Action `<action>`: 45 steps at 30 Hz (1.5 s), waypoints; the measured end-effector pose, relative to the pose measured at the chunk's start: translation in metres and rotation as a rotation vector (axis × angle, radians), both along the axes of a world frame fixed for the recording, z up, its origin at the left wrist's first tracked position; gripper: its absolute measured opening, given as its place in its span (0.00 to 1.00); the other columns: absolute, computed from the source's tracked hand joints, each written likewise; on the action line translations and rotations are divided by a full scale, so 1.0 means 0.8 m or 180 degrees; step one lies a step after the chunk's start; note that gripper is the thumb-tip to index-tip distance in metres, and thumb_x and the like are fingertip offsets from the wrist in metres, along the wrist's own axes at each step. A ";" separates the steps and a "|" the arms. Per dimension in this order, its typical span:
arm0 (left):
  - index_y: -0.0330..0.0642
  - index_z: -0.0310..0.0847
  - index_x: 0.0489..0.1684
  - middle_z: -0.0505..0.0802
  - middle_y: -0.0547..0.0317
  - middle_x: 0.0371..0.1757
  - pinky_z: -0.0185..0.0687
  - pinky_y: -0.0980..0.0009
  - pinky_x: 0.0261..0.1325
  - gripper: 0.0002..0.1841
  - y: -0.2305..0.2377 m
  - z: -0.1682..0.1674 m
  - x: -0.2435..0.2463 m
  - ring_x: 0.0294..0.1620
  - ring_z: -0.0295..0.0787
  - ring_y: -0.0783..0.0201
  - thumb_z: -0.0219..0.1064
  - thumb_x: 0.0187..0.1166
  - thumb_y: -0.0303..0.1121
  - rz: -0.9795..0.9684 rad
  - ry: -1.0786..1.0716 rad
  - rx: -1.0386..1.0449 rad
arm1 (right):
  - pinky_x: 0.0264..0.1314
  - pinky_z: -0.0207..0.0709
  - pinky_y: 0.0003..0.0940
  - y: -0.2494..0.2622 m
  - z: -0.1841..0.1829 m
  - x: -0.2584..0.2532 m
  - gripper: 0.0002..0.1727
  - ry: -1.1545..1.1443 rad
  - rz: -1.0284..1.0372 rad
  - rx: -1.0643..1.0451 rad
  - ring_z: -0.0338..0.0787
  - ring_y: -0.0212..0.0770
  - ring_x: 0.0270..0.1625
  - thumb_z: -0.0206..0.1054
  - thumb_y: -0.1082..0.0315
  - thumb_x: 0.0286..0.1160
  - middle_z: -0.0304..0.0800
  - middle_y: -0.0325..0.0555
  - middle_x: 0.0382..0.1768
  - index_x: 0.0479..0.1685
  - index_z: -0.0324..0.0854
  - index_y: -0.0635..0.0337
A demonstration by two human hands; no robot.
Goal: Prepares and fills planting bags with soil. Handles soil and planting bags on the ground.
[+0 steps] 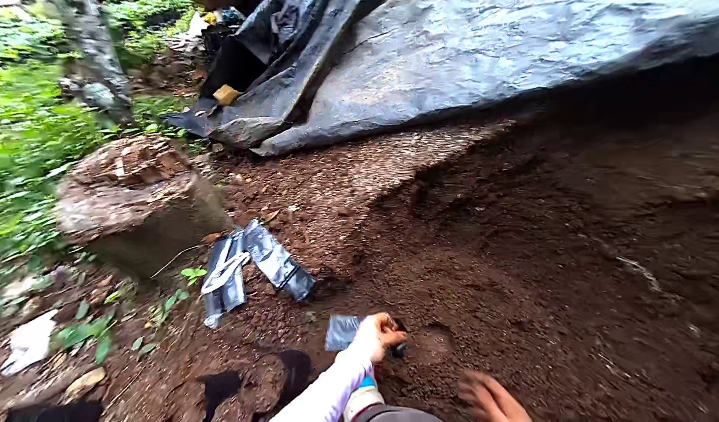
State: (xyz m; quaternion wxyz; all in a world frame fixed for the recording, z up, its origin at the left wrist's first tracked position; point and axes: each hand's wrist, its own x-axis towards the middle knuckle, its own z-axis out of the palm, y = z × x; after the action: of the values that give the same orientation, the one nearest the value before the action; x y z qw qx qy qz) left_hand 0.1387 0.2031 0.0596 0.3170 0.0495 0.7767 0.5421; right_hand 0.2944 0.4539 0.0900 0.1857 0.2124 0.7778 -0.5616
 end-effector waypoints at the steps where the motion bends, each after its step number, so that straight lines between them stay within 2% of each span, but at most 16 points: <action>1: 0.35 0.82 0.44 0.84 0.58 0.33 0.78 0.63 0.48 0.15 0.025 -0.001 0.009 0.35 0.80 0.65 0.77 0.75 0.38 -0.0187 -0.0169 0.0201 | 0.65 0.86 0.51 -0.028 0.003 -0.019 0.26 0.0046 -0.0259 -0.0230 0.92 0.53 0.63 0.49 0.61 0.93 0.87 0.62 0.67 0.82 0.67 0.67; 4: 0.38 0.78 0.50 0.86 0.63 0.31 0.79 0.73 0.34 0.07 0.081 -0.003 0.035 0.28 0.81 0.72 0.62 0.88 0.33 -0.0067 -0.1078 0.1105 | 0.66 0.85 0.54 -0.070 -0.002 -0.064 0.23 0.0132 -0.0855 -0.0425 0.90 0.54 0.63 0.60 0.59 0.89 0.87 0.62 0.63 0.71 0.77 0.69; 7: 0.41 0.76 0.55 0.87 0.61 0.28 0.77 0.78 0.25 0.11 0.103 -0.001 0.044 0.22 0.80 0.73 0.51 0.94 0.36 0.0645 -0.1752 0.1615 | 0.65 0.82 0.49 -0.054 -0.009 -0.079 0.16 0.0237 -0.0733 -0.0236 0.89 0.51 0.57 0.63 0.65 0.86 0.87 0.61 0.55 0.58 0.82 0.71; 11: 0.34 0.79 0.43 0.84 0.57 0.29 0.82 0.66 0.37 0.04 0.085 -0.006 0.022 0.29 0.83 0.66 0.65 0.80 0.25 -0.0447 -0.0137 -0.0176 | 0.74 0.77 0.58 -0.007 -0.003 -0.072 0.20 -0.0486 0.0131 0.1017 0.88 0.59 0.68 0.59 0.62 0.88 0.88 0.63 0.63 0.70 0.78 0.65; 13: 0.32 0.82 0.45 0.85 0.47 0.42 0.82 0.54 0.51 0.09 0.081 -0.008 0.014 0.43 0.84 0.54 0.69 0.70 0.24 -0.1173 0.0606 -0.0782 | 0.74 0.77 0.59 0.024 -0.010 -0.069 0.20 -0.0771 0.0036 0.1284 0.88 0.59 0.70 0.58 0.62 0.88 0.88 0.62 0.64 0.71 0.77 0.62; 15: 0.34 0.87 0.59 0.85 0.41 0.65 0.81 0.51 0.68 0.16 0.091 0.005 0.012 0.64 0.85 0.46 0.68 0.73 0.21 -0.1884 0.1202 -0.0932 | 0.74 0.77 0.59 0.043 -0.015 -0.074 0.19 -0.0843 -0.0054 0.1253 0.87 0.59 0.70 0.58 0.63 0.88 0.88 0.63 0.64 0.71 0.77 0.62; 17: 0.49 0.87 0.67 0.77 0.48 0.85 0.84 0.46 0.69 0.19 0.109 0.020 0.012 0.71 0.87 0.43 0.62 0.81 0.23 -0.2561 0.1646 -0.1449 | 0.73 0.77 0.57 0.053 -0.018 -0.080 0.19 -0.0701 -0.0083 0.1151 0.88 0.58 0.68 0.59 0.64 0.88 0.88 0.62 0.63 0.71 0.77 0.63; 19: 0.52 0.81 0.77 0.71 0.53 0.90 0.83 0.42 0.69 0.24 0.127 0.035 0.003 0.74 0.85 0.42 0.57 0.85 0.21 -0.2849 0.1622 -0.2072 | 0.71 0.78 0.53 0.066 -0.033 -0.083 0.20 -0.0302 -0.0206 0.0744 0.89 0.55 0.64 0.62 0.62 0.86 0.88 0.62 0.61 0.68 0.78 0.66; 22: 0.46 0.77 0.80 0.69 0.61 0.92 0.83 0.41 0.69 0.24 0.129 0.051 -0.024 0.76 0.84 0.45 0.56 0.85 0.22 -0.2596 0.1722 -0.2459 | 0.69 0.81 0.47 0.075 -0.094 -0.056 0.25 -0.0244 -0.1272 -0.0885 0.89 0.52 0.66 0.53 0.58 0.94 0.85 0.61 0.68 0.78 0.70 0.70; 23: 0.47 0.78 0.79 0.71 0.62 0.91 0.84 0.42 0.69 0.23 0.121 0.055 -0.034 0.76 0.85 0.47 0.58 0.86 0.25 -0.2385 0.1869 -0.2440 | 0.70 0.81 0.50 0.073 -0.122 -0.034 0.31 -0.0605 -0.1858 -0.1488 0.88 0.55 0.68 0.46 0.49 0.96 0.84 0.63 0.70 0.81 0.68 0.68; 26: 0.45 0.82 0.75 0.80 0.54 0.84 0.80 0.41 0.73 0.23 0.090 0.059 -0.062 0.76 0.84 0.46 0.68 0.79 0.27 -0.1770 0.2195 -0.2171 | 0.74 0.77 0.54 0.059 -0.218 0.034 0.58 -0.1776 -0.2929 -0.2766 0.82 0.62 0.75 0.32 0.21 0.80 0.76 0.71 0.76 0.85 0.59 0.71; 28: 0.42 0.85 0.70 0.86 0.45 0.76 0.79 0.37 0.72 0.23 0.067 0.059 -0.078 0.72 0.87 0.42 0.73 0.74 0.25 -0.1475 0.2240 -0.1934 | 0.74 0.78 0.50 0.057 -0.254 0.033 0.63 -0.1743 -0.3451 -0.3225 0.83 0.60 0.76 0.29 0.17 0.75 0.75 0.70 0.78 0.87 0.53 0.71; 34: 0.45 0.88 0.66 0.92 0.49 0.67 0.84 0.43 0.67 0.21 0.016 0.071 -0.094 0.65 0.91 0.52 0.64 0.73 0.30 -0.0993 0.1901 -0.1542 | 0.67 0.85 0.45 0.080 -0.264 -0.007 0.62 -0.1891 -0.3688 -0.3352 0.90 0.59 0.68 0.38 0.16 0.73 0.81 0.69 0.72 0.88 0.49 0.68; 37: 0.44 0.87 0.67 0.90 0.52 0.72 0.83 0.54 0.72 0.21 0.010 0.062 -0.099 0.70 0.88 0.61 0.63 0.74 0.29 -0.0869 0.1669 -0.1344 | 0.67 0.87 0.54 0.076 -0.258 -0.024 0.57 -0.1622 -0.4009 -0.3357 0.85 0.65 0.73 0.44 0.20 0.76 0.68 0.71 0.82 0.94 0.43 0.56; 40: 0.45 0.87 0.66 0.89 0.56 0.74 0.82 0.58 0.73 0.22 0.010 0.046 -0.096 0.71 0.88 0.65 0.61 0.73 0.30 -0.0796 0.1682 -0.1337 | 0.74 0.78 0.63 0.073 -0.248 -0.047 0.50 -0.1402 -0.4135 -0.3277 0.72 0.65 0.84 0.43 0.22 0.78 0.54 0.61 0.91 0.96 0.40 0.38; 45: 0.45 0.85 0.70 0.83 0.56 0.81 0.79 0.57 0.77 0.25 0.006 0.028 -0.093 0.78 0.82 0.63 0.60 0.70 0.30 -0.0807 0.1660 -0.1363 | 0.69 0.79 0.65 0.065 -0.239 -0.061 0.47 -0.1190 -0.4268 -0.3288 0.77 0.65 0.80 0.39 0.22 0.80 0.64 0.59 0.87 0.95 0.46 0.37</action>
State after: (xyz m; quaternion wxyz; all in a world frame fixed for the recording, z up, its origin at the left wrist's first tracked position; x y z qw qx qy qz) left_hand 0.0647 0.2081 0.0823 0.1761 0.2145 0.9151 0.2927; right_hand 0.2454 0.5055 -0.1009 0.0135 0.6041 0.0927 -0.7914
